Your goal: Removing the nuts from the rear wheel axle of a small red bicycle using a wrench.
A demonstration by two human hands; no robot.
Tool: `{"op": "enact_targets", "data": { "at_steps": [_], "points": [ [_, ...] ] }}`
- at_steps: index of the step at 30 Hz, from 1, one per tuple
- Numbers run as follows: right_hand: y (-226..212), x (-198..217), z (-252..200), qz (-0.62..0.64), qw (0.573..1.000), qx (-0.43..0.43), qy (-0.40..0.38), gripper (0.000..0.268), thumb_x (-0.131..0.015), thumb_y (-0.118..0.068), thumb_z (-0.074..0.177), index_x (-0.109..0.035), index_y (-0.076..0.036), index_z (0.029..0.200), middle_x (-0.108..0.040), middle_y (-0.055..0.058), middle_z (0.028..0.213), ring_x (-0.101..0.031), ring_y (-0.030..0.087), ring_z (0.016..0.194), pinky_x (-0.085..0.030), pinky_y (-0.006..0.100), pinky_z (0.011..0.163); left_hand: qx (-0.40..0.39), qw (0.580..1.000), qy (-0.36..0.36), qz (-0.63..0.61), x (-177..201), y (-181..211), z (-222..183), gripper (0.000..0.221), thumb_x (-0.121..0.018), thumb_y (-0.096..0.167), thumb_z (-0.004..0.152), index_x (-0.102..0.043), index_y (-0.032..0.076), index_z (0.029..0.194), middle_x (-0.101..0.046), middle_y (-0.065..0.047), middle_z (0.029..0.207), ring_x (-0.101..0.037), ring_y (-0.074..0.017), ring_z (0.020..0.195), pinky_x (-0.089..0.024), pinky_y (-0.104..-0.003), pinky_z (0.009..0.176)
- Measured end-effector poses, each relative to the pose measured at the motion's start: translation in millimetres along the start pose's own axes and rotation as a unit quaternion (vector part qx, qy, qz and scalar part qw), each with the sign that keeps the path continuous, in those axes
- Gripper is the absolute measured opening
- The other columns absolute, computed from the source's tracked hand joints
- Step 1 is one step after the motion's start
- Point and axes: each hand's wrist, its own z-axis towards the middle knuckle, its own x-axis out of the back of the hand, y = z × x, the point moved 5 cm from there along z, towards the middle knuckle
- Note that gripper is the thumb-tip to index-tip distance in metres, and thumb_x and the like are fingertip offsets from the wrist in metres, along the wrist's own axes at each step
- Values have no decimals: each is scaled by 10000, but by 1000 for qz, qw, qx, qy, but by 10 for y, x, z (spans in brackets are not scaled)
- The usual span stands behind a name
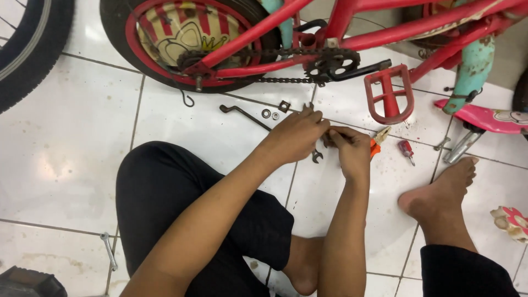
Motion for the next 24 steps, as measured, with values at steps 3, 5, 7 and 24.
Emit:
{"op": "enact_targets", "data": {
  "at_steps": [3, 5, 7, 24],
  "points": [
    [47, 93, 34, 73, 997, 18, -15, 177, -622, -25, 945, -753, 26, 1054, -731, 205, 951, -729, 251, 936, -586, 358, 874, 23, 999, -7, 32, -51, -57, -6, 350, -669, -65, 829, -732, 49, 1154, -647, -221, 1162, -598, -384, 1139, -489, -506, 925],
    [67, 180, 26, 61, 998, 31, -11, 177, -622, -8, 940, -759, 13, 1051, -737, 186, 939, -720, 228, 921, -576, 344, 872, 32, 998, 2, 45, -21, -55, -23, 290, -711, 4, 825, -747, 68, 1105, -641, -188, 1138, -601, -359, 1097, -485, -513, 913],
    [44, 236, 12, 48, 998, 47, -10, 181, -622, 8, 935, -764, 1, 1047, -743, 166, 927, -712, 205, 907, -565, 329, 870, 45, 997, 15, 58, 30, -86, -22, 236, -753, 73, 822, -763, 87, 1057, -636, -155, 1115, -604, -335, 1056, -481, -520, 901],
    [-272, -328, -242, -187, 974, 59, -109, 264, -773, 69, 766, -700, 103, 1017, -696, 236, 869, -722, 318, 852, -601, 386, 723, 179, 981, -69, 27, 164, -537, -165, 198, -793, 95, 790, -714, -31, 919, -666, -171, 756, -713, -305, 726, -613, -443, 631]
  ]
}}
